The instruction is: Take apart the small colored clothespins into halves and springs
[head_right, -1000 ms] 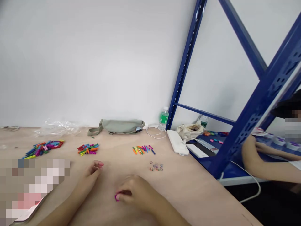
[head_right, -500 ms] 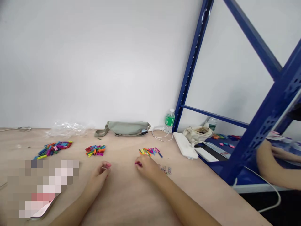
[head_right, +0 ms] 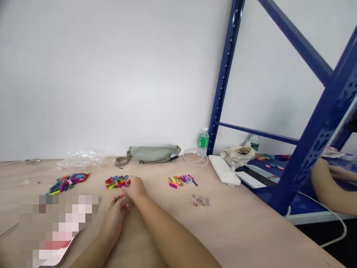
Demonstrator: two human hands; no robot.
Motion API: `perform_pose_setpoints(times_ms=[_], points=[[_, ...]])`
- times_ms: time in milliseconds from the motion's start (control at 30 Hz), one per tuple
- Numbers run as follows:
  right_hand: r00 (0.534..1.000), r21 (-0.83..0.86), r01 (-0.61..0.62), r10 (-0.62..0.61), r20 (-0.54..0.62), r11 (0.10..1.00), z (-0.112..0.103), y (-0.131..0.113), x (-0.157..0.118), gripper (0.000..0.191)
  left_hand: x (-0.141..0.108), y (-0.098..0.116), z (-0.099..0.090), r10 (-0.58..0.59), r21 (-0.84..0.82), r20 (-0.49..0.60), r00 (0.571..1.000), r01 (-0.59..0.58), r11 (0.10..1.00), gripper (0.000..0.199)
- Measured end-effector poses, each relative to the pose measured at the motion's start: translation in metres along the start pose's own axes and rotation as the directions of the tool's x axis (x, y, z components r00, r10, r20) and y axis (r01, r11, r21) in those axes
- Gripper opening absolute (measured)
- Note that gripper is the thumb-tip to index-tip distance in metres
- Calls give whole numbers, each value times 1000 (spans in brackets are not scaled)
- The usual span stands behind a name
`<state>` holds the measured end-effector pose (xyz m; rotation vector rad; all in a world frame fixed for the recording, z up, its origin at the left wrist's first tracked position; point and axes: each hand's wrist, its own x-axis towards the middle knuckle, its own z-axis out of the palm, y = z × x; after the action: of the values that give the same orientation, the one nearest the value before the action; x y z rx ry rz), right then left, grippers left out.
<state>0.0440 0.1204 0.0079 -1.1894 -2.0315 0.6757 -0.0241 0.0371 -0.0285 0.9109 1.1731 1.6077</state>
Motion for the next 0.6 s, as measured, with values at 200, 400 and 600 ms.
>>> perform_pose_setpoints(times_ms=[200,400,600], points=[[995,224,-81,91,-35,971,5,5,1,12,0,1,1,-65,-147,-118,991,47,988,12],[981,418,-172,192,-6,892,-29,9,-57,12,-2,4,-1,-84,-197,-61,995,70,978,14],[973,597,-191,229,13,779,-67,12,-123,10,-17,12,13,-78,-171,227,971,119,978,24]])
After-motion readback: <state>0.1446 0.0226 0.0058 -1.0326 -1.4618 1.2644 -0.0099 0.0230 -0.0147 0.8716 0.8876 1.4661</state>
